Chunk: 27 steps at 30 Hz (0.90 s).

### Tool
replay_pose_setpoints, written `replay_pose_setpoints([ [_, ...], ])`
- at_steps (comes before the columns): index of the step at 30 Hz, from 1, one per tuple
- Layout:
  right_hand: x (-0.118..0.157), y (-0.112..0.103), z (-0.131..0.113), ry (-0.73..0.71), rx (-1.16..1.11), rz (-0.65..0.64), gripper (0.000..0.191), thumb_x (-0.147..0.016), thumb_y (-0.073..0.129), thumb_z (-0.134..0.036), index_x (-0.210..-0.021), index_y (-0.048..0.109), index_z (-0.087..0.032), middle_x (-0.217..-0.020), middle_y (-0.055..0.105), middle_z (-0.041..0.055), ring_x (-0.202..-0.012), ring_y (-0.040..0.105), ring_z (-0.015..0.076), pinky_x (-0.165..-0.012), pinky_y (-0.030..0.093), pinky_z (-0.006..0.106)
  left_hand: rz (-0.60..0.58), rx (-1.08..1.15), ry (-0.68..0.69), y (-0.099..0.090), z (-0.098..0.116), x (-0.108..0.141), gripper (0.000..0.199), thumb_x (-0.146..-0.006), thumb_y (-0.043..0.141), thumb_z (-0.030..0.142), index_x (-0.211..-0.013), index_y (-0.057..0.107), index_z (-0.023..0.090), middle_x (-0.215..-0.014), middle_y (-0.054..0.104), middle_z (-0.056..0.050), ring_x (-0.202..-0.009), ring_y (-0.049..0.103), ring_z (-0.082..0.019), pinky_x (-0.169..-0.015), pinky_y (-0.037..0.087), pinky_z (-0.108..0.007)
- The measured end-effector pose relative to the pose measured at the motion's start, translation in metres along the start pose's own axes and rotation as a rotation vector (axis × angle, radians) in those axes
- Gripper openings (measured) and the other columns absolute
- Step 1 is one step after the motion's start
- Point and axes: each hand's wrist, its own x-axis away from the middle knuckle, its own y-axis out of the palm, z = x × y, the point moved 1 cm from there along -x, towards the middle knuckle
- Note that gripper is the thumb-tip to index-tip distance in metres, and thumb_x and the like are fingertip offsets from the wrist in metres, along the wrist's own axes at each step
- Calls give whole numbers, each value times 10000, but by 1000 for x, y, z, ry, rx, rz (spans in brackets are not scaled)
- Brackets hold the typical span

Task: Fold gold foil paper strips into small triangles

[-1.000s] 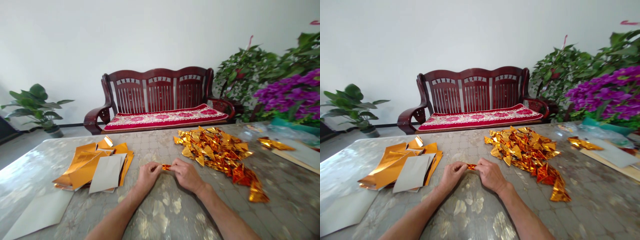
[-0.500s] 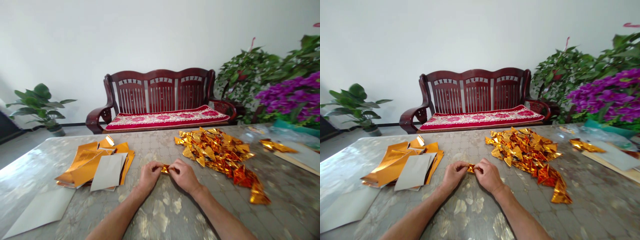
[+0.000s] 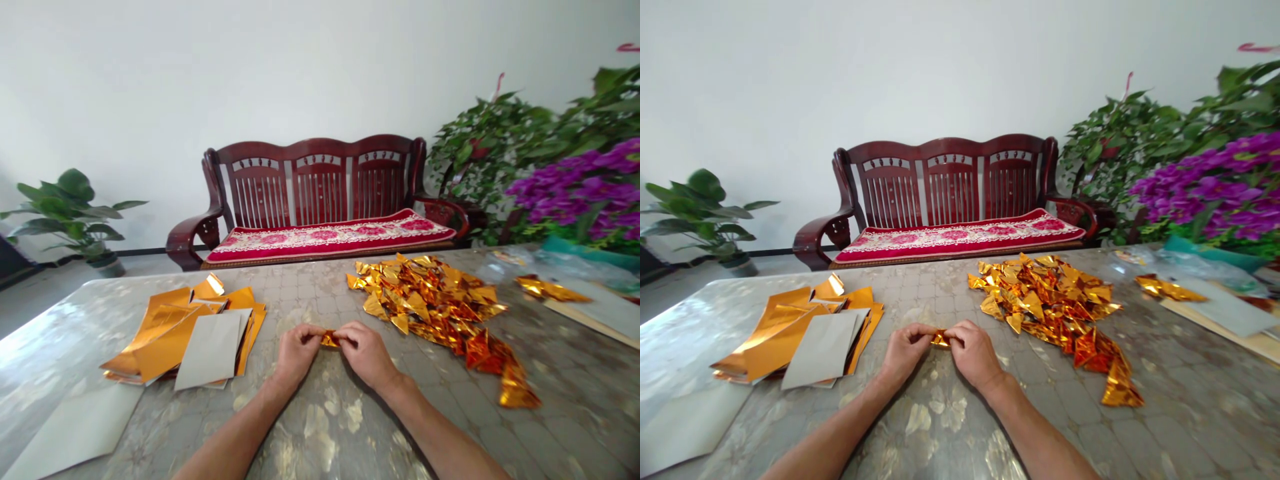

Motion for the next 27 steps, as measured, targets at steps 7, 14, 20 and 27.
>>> replay_pose_setpoints([
  [7, -2, 0, 2, 1, -76, 26, 350, -781, 557, -25, -902, 790, -257, -854, 743, 15, -768, 687, 147, -712, 523, 240, -2, 63, -40, 0, 1, -1, 190, -718, 609, 160, -797, 781, 178, -784, 778, -39, -747, 721, -191, -717, 553, -268],
  [14, -1, 1, 3, 24, -90, 36, 350, -766, 550, -32, -891, 797, -246, -829, 747, 25, -749, 688, 148, -703, 529, 238, -15, 67, -65, -2, 2, 0, 238, -720, 579, 125, -811, 789, 192, -765, 777, -24, -744, 729, -190, -715, 569, -268],
  [20, -1, 1, 2, 36, -117, 21, 348, -772, 539, -39, -891, 798, -239, -816, 746, 29, -736, 686, 147, -697, 531, 240, 3, 47, -76, -3, 3, -2, 247, -708, 563, 121, -789, 788, 184, -744, 774, -27, -722, 725, -187, -709, 575, -274],
  [27, -2, 1, 2, 46, -132, -1, 322, -766, 537, -57, -840, 797, -234, -780, 744, 30, -707, 683, 152, -675, 530, 247, -23, 53, -104, 0, -1, -3, 233, -709, 560, 142, -781, 777, 182, -752, 772, -28, -704, 715, -188, -670, 571, -278],
])
